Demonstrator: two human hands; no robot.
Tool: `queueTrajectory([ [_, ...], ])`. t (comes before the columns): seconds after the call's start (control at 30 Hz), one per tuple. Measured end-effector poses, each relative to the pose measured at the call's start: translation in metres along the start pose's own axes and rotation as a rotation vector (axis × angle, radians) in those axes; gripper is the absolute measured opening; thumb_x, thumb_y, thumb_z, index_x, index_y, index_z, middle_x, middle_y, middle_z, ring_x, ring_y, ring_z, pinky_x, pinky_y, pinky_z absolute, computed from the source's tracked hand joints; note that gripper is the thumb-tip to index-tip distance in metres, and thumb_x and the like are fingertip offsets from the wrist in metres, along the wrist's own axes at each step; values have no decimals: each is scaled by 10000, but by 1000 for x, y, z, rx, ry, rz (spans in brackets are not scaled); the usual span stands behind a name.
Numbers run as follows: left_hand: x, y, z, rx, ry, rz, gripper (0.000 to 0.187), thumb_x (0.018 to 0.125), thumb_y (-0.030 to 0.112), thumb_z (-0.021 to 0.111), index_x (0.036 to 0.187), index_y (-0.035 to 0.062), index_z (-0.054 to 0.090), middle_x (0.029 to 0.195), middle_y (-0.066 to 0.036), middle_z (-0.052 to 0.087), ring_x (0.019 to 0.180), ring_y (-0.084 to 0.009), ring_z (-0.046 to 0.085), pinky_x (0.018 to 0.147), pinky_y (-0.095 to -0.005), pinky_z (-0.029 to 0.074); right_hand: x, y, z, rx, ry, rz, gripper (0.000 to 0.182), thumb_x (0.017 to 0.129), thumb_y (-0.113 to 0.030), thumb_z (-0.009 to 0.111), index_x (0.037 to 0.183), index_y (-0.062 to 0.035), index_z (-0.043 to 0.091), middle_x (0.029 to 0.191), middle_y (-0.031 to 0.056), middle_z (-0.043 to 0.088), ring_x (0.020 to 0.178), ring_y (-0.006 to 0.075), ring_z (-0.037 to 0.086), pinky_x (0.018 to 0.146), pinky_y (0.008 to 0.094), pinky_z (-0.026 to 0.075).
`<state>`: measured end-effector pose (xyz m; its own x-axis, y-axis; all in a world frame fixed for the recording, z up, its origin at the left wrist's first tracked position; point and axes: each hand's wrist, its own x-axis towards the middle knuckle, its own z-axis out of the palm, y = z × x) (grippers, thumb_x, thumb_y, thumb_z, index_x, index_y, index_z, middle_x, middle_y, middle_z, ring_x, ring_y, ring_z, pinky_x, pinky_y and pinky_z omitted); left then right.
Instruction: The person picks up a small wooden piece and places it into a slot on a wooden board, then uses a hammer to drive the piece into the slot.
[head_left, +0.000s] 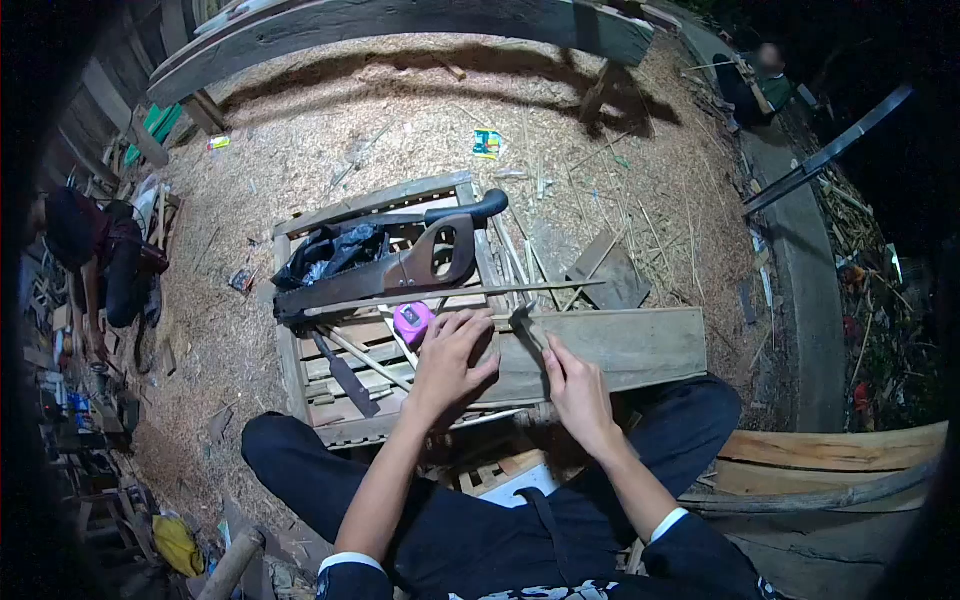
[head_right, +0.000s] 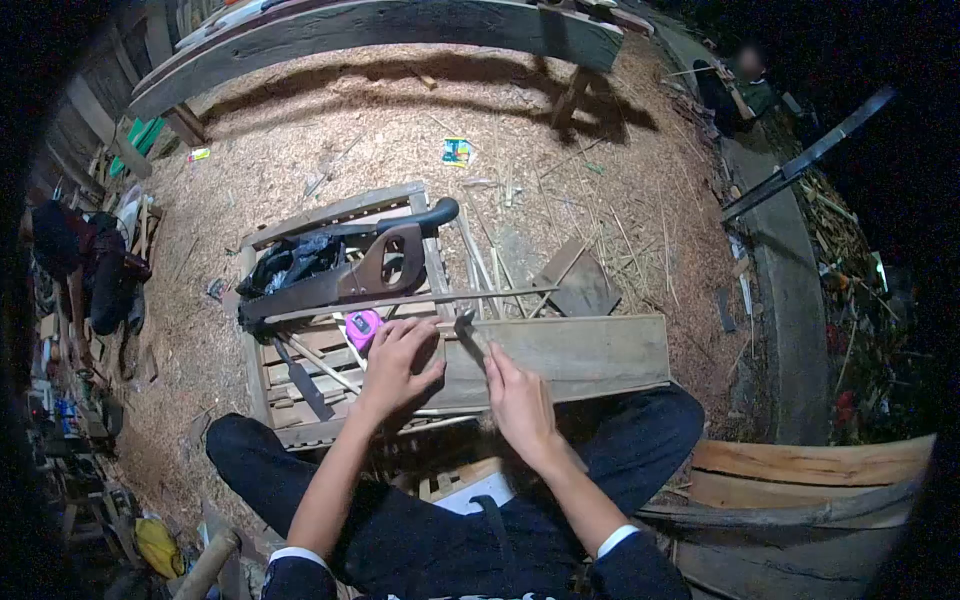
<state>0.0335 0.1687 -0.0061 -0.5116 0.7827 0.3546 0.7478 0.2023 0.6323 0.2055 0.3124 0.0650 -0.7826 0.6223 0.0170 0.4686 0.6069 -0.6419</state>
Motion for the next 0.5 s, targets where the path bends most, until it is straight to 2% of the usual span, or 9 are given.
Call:
queueTrajectory([
  [0.1, 2, -3, -1, 5, -6, 0, 551, 827, 283, 797, 1319, 79, 655, 1364, -129, 679, 1247, -342, 607, 1135, -465, 407, 1, -5, 5, 78, 128, -97, 364, 1093, -232, 561, 1369, -22, 672, 977, 303, 719, 907, 492, 702, 783, 523, 553],
  [0.2, 0, 0, -1, 19, -17, -9, 564, 825, 283, 797, 1333, 83, 653, 1359, -128, 682, 1259, -342, 603, 1136, -464, 405, 3, -2, 7, -26, -87, 72, 361, 1090, -249, 568, 1367, -46, 680, 953, 296, 717, 890, 500, 695, 771, 534, 550],
  [0.23, 0, -1, -1, 6, -19, -7, 567, 822, 279, 799, 1335, 86, 656, 1357, -129, 684, 1263, -341, 603, 1135, -465, 406, 3, -2, 7, -23, -78, 72, 361, 1090, -249, 568, 1367, -46, 680, 953, 296, 717, 890, 500, 695, 771, 534, 550],
  [0.3, 1, -2, -2, -3, -14, -18, 569, 819, 274, 801, 1338, 89, 658, 1354, -129, 686, 1267, -340, 602, 1134, -465, 407, 3, -4, 8, 123, 121, -52, 360, 1088, -255, 573, 1357, -45, 686, 936, 305, 712, 874, 503, 693, 755, 545, 543],
  [0.4, 1, -2, -1, 11, -9, -16, 574, 814, 267, 812, 1337, 91, 658, 1351, -126, 685, 1267, -341, 606, 1134, -463, 406, 2, 3, 13, 6, -4, 0, 364, 1089, -256, 571, 1361, -41, 681, 928, 308, 711, 876, 506, 693, 754, 551, 543],
  [0.5, 2, -3, -1, -7, -3, 3, 569, 815, 268, 814, 1333, 87, 662, 1356, -123, 686, 1265, -337, 610, 1134, -462, 408, 9, -2, 6, 35, 11, -31, 367, 1088, -254, 570, 1359, -32, 678, 940, 315, 711, 883, 510, 695, 754, 557, 540],
])
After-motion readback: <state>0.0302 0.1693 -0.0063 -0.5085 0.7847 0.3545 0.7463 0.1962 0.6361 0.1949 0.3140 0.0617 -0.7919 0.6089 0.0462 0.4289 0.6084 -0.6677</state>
